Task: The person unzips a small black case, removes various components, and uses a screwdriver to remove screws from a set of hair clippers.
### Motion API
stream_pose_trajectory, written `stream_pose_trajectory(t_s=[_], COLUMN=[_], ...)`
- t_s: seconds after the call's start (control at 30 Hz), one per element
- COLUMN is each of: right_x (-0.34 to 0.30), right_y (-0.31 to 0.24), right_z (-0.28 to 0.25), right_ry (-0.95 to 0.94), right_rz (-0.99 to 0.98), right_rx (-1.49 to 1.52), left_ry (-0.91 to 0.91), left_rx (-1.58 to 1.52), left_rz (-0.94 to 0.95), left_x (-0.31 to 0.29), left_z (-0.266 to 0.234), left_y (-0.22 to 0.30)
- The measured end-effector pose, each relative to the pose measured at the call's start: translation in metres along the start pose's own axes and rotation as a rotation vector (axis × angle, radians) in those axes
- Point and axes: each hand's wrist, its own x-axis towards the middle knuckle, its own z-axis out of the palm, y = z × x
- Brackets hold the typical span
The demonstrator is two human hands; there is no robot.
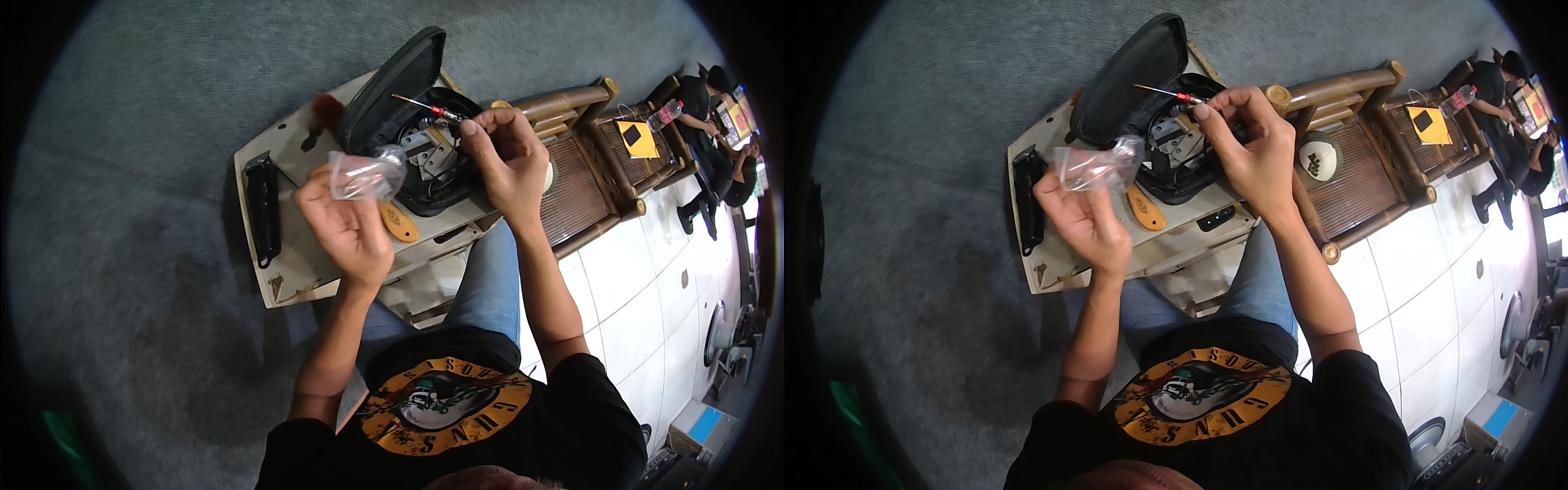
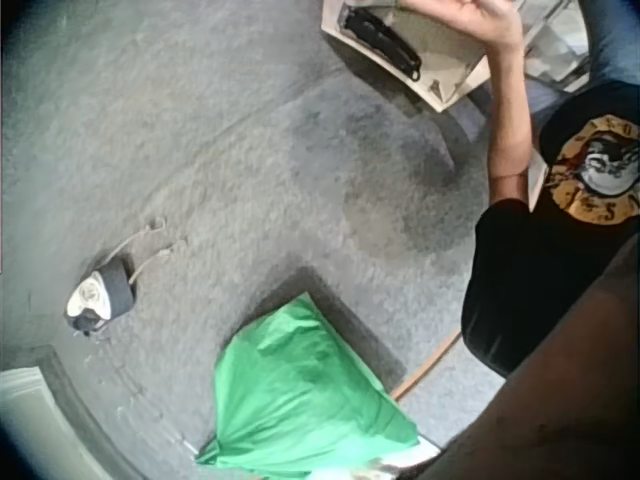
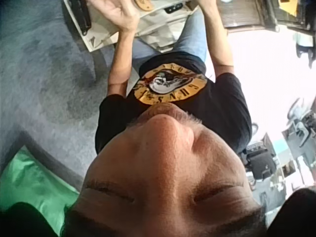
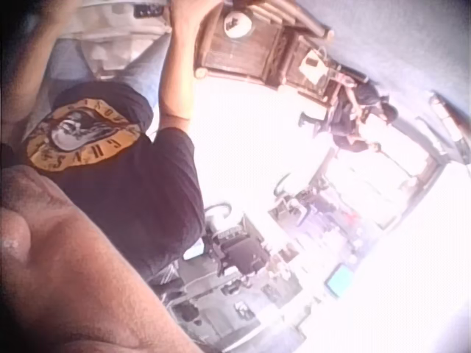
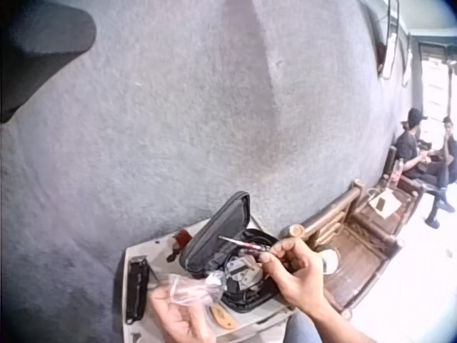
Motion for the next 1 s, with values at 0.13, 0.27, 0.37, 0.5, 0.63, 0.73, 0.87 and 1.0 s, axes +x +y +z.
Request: stream_pose_trajectory(t_s=[0.13, 0.27, 0.37, 0.5, 0.63, 0.73, 0.87, 1.0], right_x=[-0.003, -0.004, -0.004, -0.004, -0.004, -0.004, -0.005, -0.006], right_y=[0.005, 0.006, 0.007, 0.009, 0.009, 0.012, 0.010, 0.010], right_z=[-0.002, -0.003, -0.003, -0.004, -0.003, -0.005, -0.005, -0.004], right_ry=[0.010, 0.018, 0.014, 0.010, -0.011, -0.012, -0.017, -0.027], right_rz=[-0.030, -0.052, -0.102, -0.099, -0.096, -0.075, -0.086, -0.098], right_rx=[-0.033, -0.020, -0.020, -0.034, -0.025, -0.028, -0.091, -0.100], left_ry=[-0.100, -0.281, -0.266, -0.420, -0.514, -0.438, -0.426, -0.208], left_rx=[-0.081, 0.186, 0.281, 0.320, 0.394, 0.453, 0.663, 0.813], left_rz=[0.092, 0.165, 0.279, 0.121, 0.144, 0.222, 0.253, 0.053], left_x=[0.012, 0.019, 0.023, 0.015, 0.015, 0.013, 0.019, 0.051], left_z=[0.023, 0.026, 0.032, 0.029, 0.026, 0.020, -0.029, -0.094], left_y=[0.003, -0.008, -0.004, 0.001, 0.007, 0.031, 0.050, 0.038])
